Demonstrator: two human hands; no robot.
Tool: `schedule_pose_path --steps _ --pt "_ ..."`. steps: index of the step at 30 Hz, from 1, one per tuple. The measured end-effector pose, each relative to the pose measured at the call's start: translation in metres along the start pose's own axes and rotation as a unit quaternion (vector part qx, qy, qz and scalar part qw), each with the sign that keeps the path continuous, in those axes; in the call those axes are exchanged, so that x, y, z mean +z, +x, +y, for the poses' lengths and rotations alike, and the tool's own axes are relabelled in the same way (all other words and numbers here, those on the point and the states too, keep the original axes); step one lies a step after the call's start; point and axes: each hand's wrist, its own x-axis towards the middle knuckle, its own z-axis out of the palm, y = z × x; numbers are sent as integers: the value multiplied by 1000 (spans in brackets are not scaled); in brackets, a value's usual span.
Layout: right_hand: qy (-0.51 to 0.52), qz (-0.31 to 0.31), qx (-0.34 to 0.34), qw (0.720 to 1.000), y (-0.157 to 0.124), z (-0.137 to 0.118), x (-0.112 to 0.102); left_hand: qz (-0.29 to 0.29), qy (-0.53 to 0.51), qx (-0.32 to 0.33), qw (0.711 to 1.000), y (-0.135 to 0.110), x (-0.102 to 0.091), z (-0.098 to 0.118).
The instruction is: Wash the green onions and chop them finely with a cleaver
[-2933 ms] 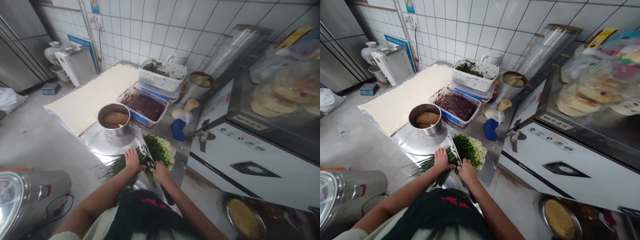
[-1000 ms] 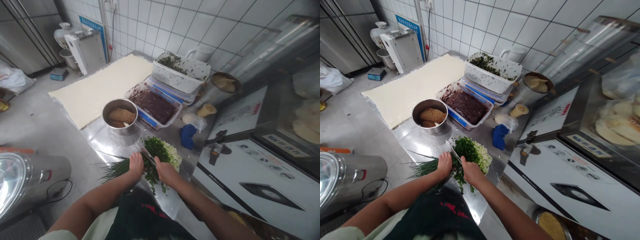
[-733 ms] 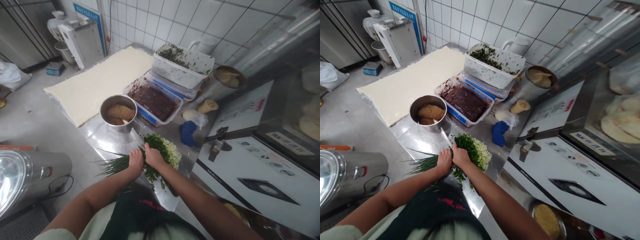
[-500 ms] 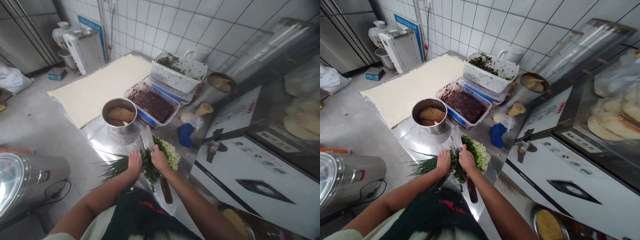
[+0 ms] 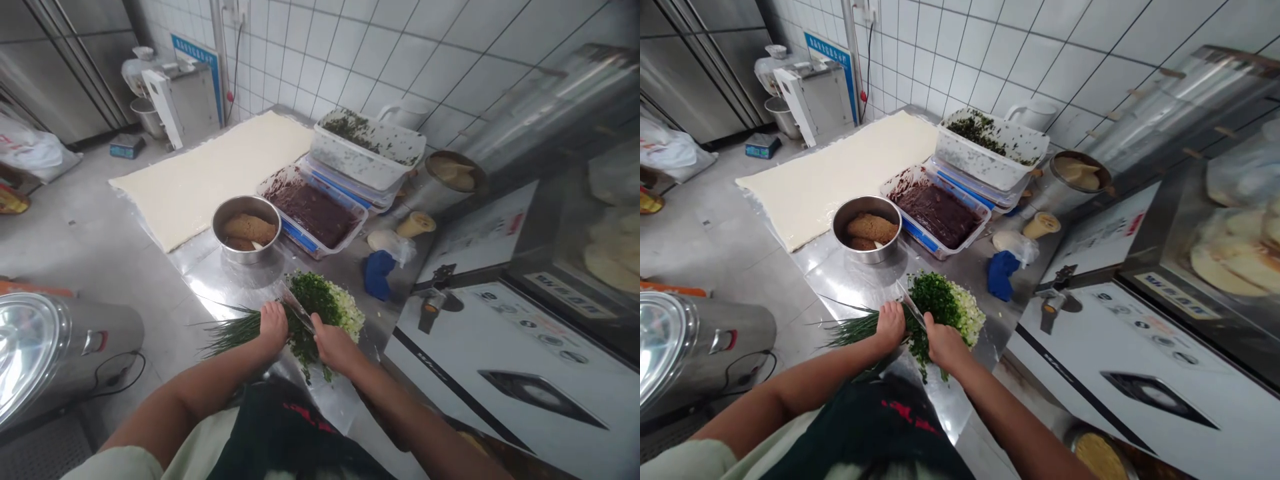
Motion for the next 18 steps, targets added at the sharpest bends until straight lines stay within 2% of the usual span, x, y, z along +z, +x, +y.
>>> schedule_pose_path --steps 5,10,14,18 --pt "7 6 39 999 40 -17 4 -38 5 0 999 8 5 4" --pt "8 71 89 993 70 -50 12 -51 -25 4 998 12 8 1" --pt "48 101 156 981 64 -39 7 -25 -55 -7 998 4 0 -5" --pt "92 124 175 972 29 -14 0 -1 -62 -13 998 -7 -12 -11"
